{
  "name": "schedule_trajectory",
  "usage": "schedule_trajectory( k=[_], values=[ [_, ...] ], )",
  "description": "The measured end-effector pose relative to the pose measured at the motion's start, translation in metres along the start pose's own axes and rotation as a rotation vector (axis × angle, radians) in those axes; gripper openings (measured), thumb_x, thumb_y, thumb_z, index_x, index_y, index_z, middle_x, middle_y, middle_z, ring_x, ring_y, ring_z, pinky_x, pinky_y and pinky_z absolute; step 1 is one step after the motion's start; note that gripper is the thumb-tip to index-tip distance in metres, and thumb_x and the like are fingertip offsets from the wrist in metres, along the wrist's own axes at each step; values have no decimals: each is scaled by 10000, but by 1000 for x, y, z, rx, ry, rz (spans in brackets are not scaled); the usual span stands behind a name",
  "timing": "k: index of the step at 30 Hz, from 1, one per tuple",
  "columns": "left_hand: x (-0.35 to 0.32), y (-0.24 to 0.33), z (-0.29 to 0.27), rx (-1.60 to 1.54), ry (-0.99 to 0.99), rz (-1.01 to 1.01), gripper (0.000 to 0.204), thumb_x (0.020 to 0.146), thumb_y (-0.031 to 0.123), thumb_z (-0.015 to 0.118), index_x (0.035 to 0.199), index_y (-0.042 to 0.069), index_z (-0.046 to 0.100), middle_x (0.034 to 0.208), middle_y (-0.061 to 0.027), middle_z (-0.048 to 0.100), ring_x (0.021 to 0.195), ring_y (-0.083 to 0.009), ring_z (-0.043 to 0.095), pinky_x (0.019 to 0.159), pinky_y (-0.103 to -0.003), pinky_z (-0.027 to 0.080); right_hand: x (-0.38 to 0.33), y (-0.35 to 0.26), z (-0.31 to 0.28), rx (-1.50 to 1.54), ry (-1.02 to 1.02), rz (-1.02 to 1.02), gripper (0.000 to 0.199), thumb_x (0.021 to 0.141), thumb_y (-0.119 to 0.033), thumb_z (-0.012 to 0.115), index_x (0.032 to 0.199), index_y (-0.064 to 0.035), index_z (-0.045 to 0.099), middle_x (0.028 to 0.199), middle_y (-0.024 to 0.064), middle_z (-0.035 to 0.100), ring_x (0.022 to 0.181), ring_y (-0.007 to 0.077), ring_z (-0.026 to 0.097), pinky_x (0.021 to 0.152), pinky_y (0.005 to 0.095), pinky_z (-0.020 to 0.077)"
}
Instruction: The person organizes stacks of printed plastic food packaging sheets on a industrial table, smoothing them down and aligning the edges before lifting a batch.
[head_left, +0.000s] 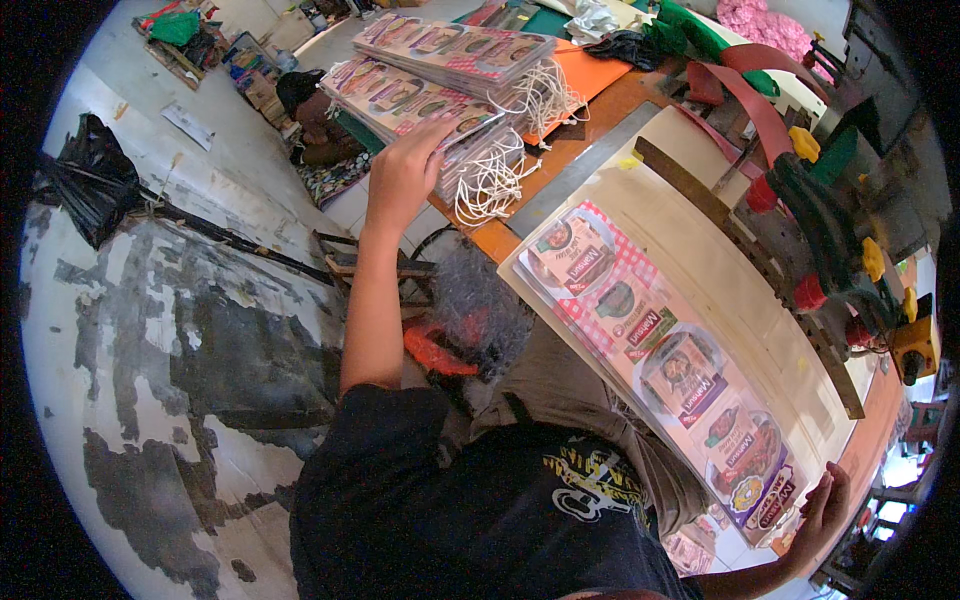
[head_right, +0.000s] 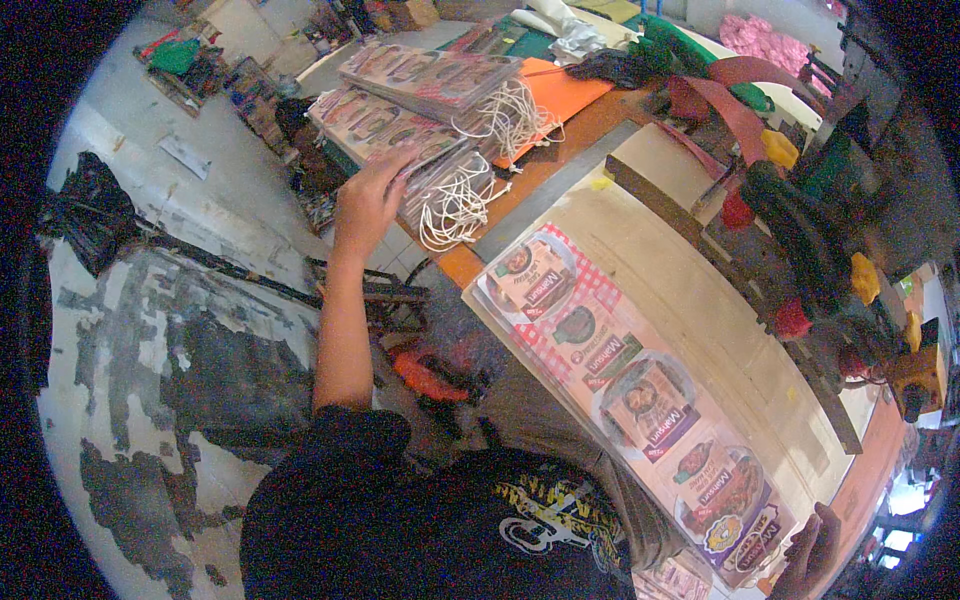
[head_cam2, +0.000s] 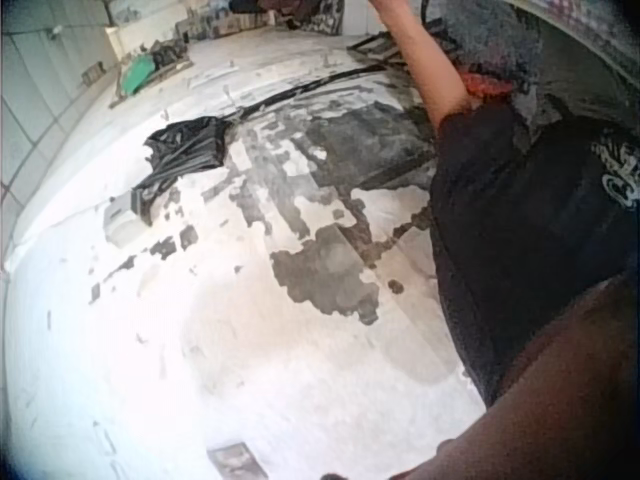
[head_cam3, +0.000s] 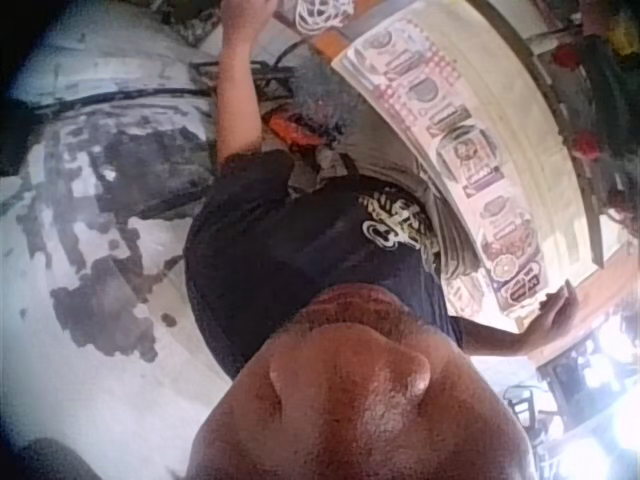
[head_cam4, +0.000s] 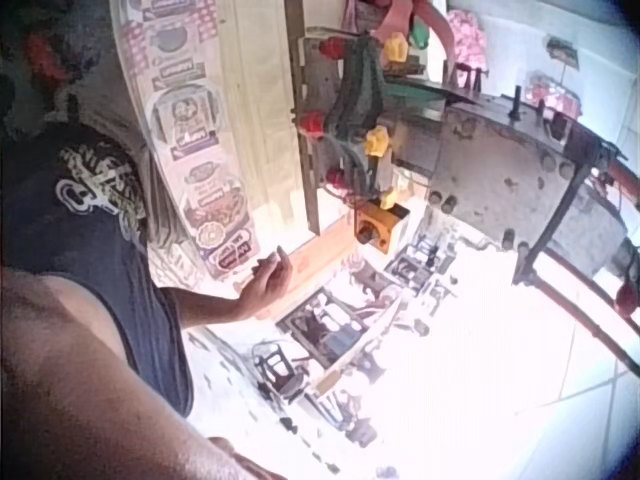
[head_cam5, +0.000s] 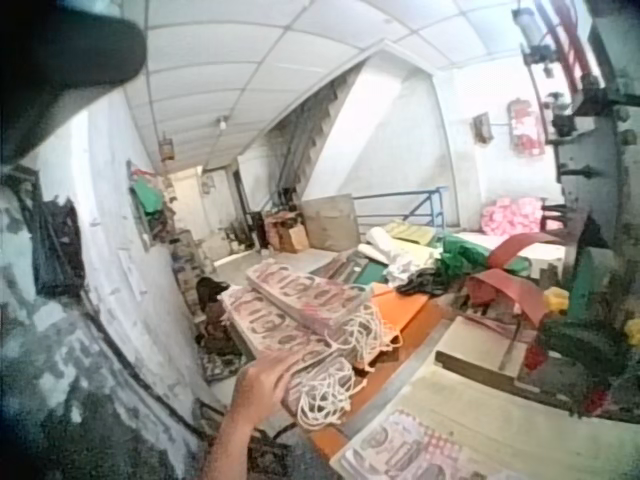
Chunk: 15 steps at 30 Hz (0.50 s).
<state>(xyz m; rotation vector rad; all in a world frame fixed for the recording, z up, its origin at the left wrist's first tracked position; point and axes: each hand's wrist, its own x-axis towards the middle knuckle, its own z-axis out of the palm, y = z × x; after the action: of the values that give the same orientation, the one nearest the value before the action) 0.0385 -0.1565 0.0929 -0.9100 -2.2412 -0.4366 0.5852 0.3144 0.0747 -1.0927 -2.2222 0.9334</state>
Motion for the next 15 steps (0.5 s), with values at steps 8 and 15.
schedule_trajectory(
  k=[8,15],
  values=[
    [8,-16,0,71,3,19,488,838,-37,637,1282,155,699,1232,-94,723,1141,-298,691,963,-412,561,-7,8,-2,40,4,1,260,1058,-265,599,1181,-49,676,764,-42,522,628,24,424,537,199,315],
    [16,49,-48,-37,140,104,476,815,-85,631,1240,107,726,1202,-104,737,1105,-292,714,919,-396,579,-15,0,-2,2,39,-6,230,1063,-235,582,1148,-44,678,764,-45,509,635,18,412,538,193,302]
  ],
)
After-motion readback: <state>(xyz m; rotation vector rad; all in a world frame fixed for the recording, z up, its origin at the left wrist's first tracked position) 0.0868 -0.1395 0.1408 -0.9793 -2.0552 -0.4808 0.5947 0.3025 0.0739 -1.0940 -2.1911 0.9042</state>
